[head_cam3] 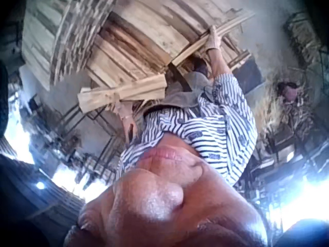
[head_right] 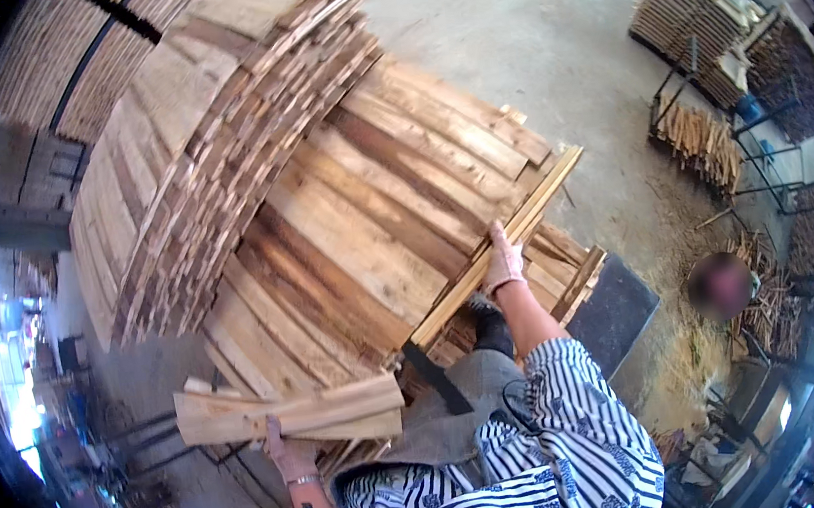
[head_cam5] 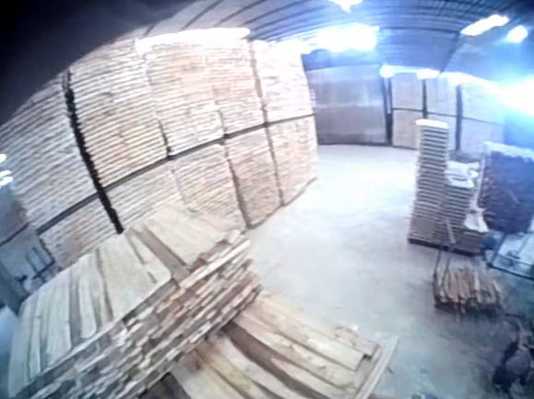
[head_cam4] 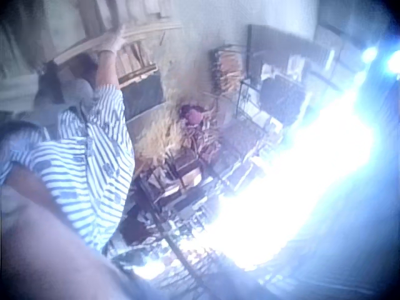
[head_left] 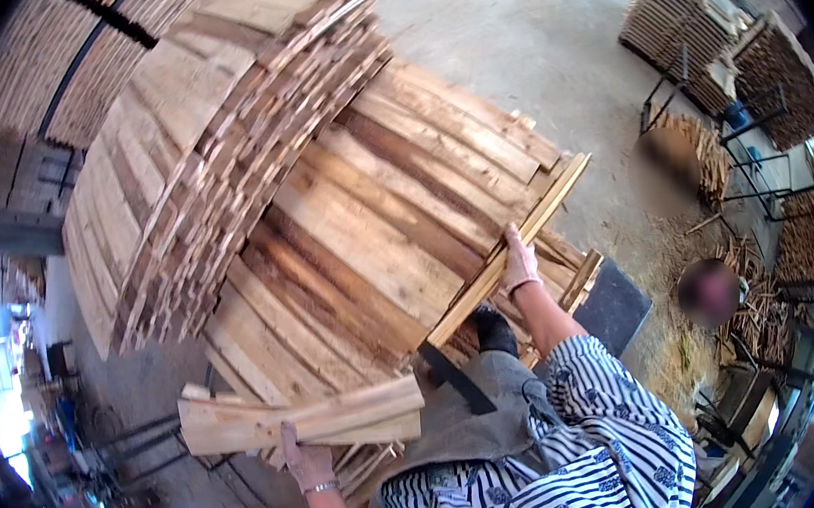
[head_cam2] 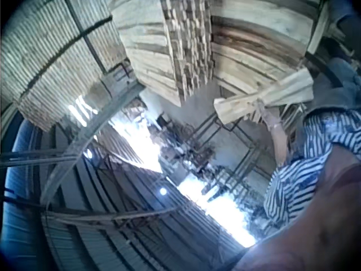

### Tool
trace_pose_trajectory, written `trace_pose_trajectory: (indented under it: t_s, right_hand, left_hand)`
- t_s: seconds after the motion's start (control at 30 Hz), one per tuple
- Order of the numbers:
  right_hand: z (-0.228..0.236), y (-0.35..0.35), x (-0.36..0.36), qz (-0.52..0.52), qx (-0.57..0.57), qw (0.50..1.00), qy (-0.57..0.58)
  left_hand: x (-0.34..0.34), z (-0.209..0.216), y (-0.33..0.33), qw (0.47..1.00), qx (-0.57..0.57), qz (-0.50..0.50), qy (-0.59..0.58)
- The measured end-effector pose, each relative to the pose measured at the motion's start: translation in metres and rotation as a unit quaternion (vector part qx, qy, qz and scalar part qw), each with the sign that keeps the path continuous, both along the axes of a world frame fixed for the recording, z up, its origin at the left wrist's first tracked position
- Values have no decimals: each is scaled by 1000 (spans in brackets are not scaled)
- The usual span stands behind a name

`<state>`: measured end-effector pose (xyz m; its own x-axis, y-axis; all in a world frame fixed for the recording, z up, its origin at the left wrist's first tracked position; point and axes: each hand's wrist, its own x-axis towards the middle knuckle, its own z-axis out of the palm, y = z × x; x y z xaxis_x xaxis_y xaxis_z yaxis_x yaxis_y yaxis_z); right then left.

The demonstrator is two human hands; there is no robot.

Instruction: The person picks up several wooden planks from one stack and places them onto a large organized pile of planks, arranging them to be flush with the rest of the stack.

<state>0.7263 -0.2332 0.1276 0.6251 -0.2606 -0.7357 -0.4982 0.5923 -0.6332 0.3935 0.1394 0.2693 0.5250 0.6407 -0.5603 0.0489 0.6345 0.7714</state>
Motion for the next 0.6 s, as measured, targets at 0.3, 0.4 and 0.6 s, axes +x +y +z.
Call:
trace_pose_trajectory:
  t_s: [0.3,0.4,0.6]
  right_hand:
    - [-48,-52,-42,57,98,992,-46]
    - [-36,-10,-37,50,55,997,19]
    - [-48,8,-26,39,-29,998,35]
  left_hand:
    - [-14,24,-3,995,-11,99,-14]
    - [-34,21,-4,995,47,82,-36]
    - [-54,3,32,974,218,2,65]
